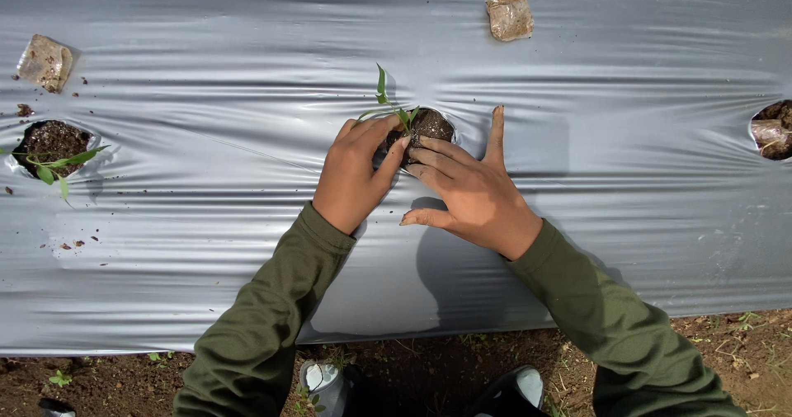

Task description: The person plants small seedlings into pre-cut holes in a silver plastic mulch sheet. They unwrap each seedling from its biodegradable wrapper, place it into a hole, and press the soil and plastic around the base to secure it.

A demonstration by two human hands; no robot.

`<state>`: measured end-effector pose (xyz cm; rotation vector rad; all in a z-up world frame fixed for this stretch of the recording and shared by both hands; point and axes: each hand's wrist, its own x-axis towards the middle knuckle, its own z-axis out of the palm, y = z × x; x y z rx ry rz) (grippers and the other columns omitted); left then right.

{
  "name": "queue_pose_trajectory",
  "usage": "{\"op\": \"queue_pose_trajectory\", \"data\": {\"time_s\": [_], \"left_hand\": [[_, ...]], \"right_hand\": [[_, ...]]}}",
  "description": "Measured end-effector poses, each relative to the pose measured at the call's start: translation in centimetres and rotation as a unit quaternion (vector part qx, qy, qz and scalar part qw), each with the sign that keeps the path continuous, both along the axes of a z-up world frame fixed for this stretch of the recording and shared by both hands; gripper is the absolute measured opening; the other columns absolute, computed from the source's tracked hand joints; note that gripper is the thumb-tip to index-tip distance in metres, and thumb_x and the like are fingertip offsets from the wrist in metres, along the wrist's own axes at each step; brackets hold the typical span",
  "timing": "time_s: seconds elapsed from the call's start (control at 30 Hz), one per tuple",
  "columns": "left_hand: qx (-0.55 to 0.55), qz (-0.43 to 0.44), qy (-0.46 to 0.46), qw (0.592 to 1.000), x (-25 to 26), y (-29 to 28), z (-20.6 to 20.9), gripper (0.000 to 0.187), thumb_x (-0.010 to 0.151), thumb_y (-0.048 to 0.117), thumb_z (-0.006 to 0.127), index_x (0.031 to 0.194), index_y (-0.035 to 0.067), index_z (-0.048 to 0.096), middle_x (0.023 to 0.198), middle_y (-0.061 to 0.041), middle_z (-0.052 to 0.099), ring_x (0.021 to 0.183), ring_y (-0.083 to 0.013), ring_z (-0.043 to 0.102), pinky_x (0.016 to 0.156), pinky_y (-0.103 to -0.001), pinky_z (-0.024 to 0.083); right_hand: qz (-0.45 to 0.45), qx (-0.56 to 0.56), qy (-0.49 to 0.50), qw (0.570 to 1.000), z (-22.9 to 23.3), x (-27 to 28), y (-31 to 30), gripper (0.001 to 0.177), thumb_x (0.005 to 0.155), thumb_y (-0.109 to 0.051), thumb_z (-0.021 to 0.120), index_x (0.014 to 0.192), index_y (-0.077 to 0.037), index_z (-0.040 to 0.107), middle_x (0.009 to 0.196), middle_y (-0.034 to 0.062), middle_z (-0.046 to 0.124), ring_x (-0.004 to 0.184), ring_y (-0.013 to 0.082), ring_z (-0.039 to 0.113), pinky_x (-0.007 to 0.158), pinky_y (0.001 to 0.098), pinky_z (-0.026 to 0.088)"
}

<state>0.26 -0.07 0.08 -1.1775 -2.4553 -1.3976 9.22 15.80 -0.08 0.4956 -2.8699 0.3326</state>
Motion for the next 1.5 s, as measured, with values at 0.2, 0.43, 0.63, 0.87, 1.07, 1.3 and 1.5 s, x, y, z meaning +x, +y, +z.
{"op": "queue_pose_trajectory", "data": {"time_s": [0.2,0.43,0.63,0.87,1.07,1.3,1.5], "left_hand": [[0.028,-0.006,-0.007,1.000,-0.4,0.7,0.7,0.016,0.091,0.013,0.062,0.100,0.001,0.062,0.084,-0.013,0.064,0.079,-0.0281,0.060,0.075,-0.041,0.049],[0.025,0.000,-0.021,0.999,-0.8,1.2,0.2,0.010,0.089,0.014,0.063,0.094,0.005,0.062,0.074,-0.011,0.064,0.074,-0.0285,0.062,0.070,-0.041,0.050],[0.034,-0.005,-0.058,0.998,-0.4,1.4,1.4,0.009,0.092,0.010,0.059,0.095,0.002,0.059,0.074,-0.016,0.065,0.072,-0.0347,0.065,0.066,-0.044,0.052],[0.023,-0.001,-0.053,0.998,-0.4,1.8,1.7,0.008,0.092,0.011,0.059,0.093,0.003,0.059,0.072,-0.015,0.065,0.072,-0.0336,0.066,0.065,-0.042,0.053],[0.025,0.007,-0.059,0.998,-0.6,1.6,1.8,0.011,0.091,0.012,0.060,0.095,0.002,0.060,0.076,-0.015,0.067,0.074,-0.0326,0.067,0.067,-0.043,0.053],[0.019,0.016,-0.086,0.996,-0.7,1.5,2.1,0.010,0.089,0.013,0.060,0.094,0.005,0.062,0.075,-0.015,0.067,0.074,-0.0330,0.067,0.067,-0.042,0.054],[0.025,0.015,-0.101,0.994,-0.4,1.4,1.9,0.009,0.089,0.013,0.060,0.092,0.005,0.062,0.073,-0.015,0.066,0.072,-0.0332,0.067,0.066,-0.042,0.054]], "right_hand": [[-0.028,-0.095,0.013,0.995,-2.3,-0.4,-0.1,0.048,0.084,-0.061,0.053,0.082,-0.013,0.059,0.067,0.0001,0.051,0.073,0.0186,0.053,0.095,0.0603,0.021],[-0.040,-0.086,-0.075,0.993,-3.5,0.1,0.2,0.056,0.086,-0.066,0.040,0.085,-0.014,0.062,0.072,0.0012,0.058,0.080,0.0172,0.054,0.095,0.0583,0.017],[-0.039,-0.105,-0.111,0.988,-2.4,-0.1,-0.1,0.054,0.091,-0.056,0.042,0.103,-0.006,0.059,0.087,0.0084,0.057,0.087,0.0229,0.052,0.096,0.0632,0.012],[-0.054,-0.113,-0.061,0.990,-0.2,1.0,-0.3,0.046,0.092,-0.050,0.047,0.114,-0.009,0.050,0.099,0.0083,0.051,0.091,0.0238,0.052,0.095,0.0640,0.015],[-0.072,-0.008,0.031,0.997,-0.8,0.5,-2.2,0.065,0.086,-0.064,0.043,0.120,-0.011,0.051,0.126,0.0185,0.042,0.119,0.0319,0.042,0.092,0.0666,0.013],[-0.084,0.029,-0.002,0.996,-1.8,-1.5,-2.0,0.080,0.082,-0.073,0.036,0.119,-0.004,0.053,0.122,0.0143,0.054,0.125,0.0218,0.040,0.100,0.0671,-0.002],[-0.087,0.055,-0.024,0.994,-1.8,-1.4,-2.1,0.087,0.079,-0.077,0.037,0.120,-0.002,0.055,0.123,0.0150,0.057,0.123,0.0232,0.044,0.099,0.0727,-0.004]]}}
